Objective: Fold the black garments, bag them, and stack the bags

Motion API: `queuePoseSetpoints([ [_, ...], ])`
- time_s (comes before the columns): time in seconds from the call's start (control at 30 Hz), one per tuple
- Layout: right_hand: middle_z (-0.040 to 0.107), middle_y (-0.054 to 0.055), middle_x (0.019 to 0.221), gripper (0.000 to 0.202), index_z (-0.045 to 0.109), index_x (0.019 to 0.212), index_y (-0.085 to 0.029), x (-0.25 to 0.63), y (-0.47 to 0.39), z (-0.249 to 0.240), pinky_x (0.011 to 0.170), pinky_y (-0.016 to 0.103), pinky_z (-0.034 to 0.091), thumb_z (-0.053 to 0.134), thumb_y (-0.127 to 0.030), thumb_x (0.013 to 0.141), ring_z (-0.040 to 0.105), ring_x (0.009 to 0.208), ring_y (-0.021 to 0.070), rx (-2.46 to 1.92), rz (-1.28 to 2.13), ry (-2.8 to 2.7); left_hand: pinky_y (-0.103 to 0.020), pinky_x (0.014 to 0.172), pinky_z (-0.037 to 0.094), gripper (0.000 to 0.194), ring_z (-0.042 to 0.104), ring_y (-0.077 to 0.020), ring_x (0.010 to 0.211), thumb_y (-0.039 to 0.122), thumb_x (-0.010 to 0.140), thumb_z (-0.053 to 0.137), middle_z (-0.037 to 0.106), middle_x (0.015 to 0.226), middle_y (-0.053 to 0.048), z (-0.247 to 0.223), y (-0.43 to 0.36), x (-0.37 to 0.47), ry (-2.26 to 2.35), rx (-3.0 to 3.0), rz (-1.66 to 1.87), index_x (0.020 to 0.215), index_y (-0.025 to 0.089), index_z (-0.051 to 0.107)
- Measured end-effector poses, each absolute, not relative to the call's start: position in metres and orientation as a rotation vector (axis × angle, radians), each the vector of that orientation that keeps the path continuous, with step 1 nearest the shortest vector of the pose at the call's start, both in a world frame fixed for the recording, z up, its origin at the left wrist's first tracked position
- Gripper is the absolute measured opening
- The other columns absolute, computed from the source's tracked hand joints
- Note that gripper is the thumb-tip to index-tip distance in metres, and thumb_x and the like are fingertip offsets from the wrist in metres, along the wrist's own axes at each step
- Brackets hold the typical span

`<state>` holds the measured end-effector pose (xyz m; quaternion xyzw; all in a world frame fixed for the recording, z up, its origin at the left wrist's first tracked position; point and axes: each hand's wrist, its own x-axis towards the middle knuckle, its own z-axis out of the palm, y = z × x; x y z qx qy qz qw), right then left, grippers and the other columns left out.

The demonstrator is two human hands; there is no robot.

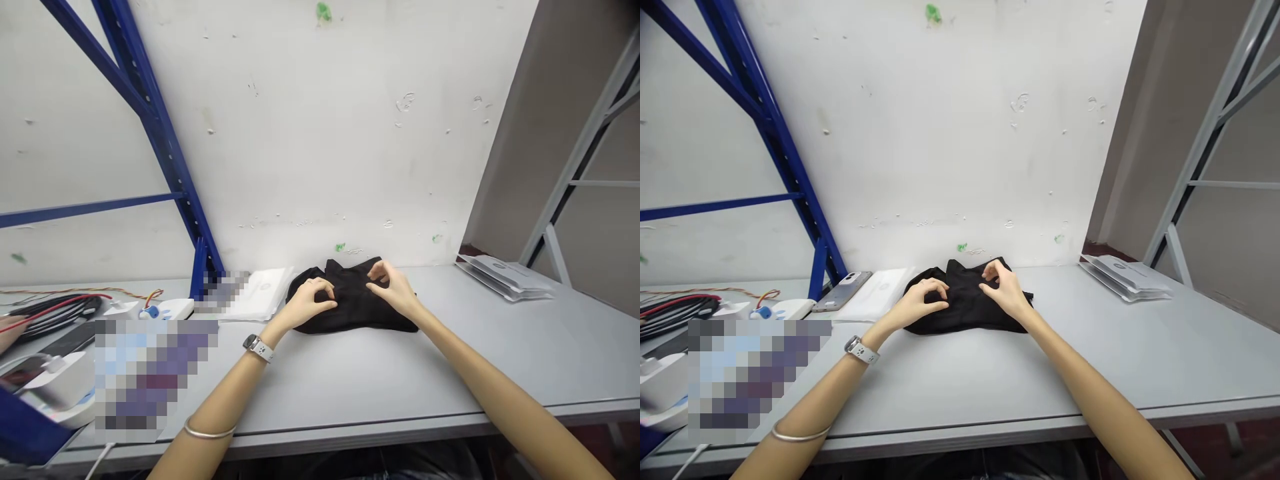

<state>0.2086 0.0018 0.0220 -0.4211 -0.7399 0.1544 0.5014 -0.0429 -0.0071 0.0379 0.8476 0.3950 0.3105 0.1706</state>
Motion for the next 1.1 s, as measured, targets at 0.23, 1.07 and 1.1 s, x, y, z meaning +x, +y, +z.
queuePoseSetpoints([
  [0.23, 0.052, -0.002, 0.046, 0.048, 0.058, 0.058, -0.020, 0.221, 0.002, 0.022, 0.057, 0.030, 0.041, 0.041, -0.051, 0.089, 0.048, 0.043, 0.0127, -1.298, 0.493, -2.051, -0.032, 0.078, 0.043, 0.037, 0.057, -0.0187, 0.080, 0.046, 0.081, 0.058, 0.064, 0.073, -0.002, 0.041, -0.001, -0.057, 1.198, 2.438, 0.685, 0.057, 0.019, 0.056],
  [1.07, 0.056, -0.002, 0.062, 0.013, 0.062, 0.067, -0.022, 0.280, 0.013, 0.032, 0.049, 0.025, 0.033, 0.058, -0.014, 0.058, 0.046, 0.055, 0.0127, -1.544, 0.801, -2.468, -0.025, 0.069, 0.042, 0.026, 0.058, -0.0183, 0.081, 0.013, 0.060, 0.052, 0.064, 0.087, 0.001, 0.056, 0.003, -0.104, 1.294, 2.495, 0.197, 0.081, 0.021, 0.065],
  [1.1, 0.058, -0.001, 0.063, 0.011, 0.062, 0.066, -0.022, 0.281, 0.014, 0.033, 0.050, 0.026, 0.034, 0.057, -0.015, 0.059, 0.047, 0.056, 0.0133, -1.549, 0.764, -2.430, -0.025, 0.071, 0.043, 0.026, 0.058, -0.0190, 0.084, 0.014, 0.061, 0.054, 0.064, 0.089, 0.001, 0.055, 0.002, -0.103, 1.281, 2.498, 0.211, 0.083, 0.021, 0.066],
])
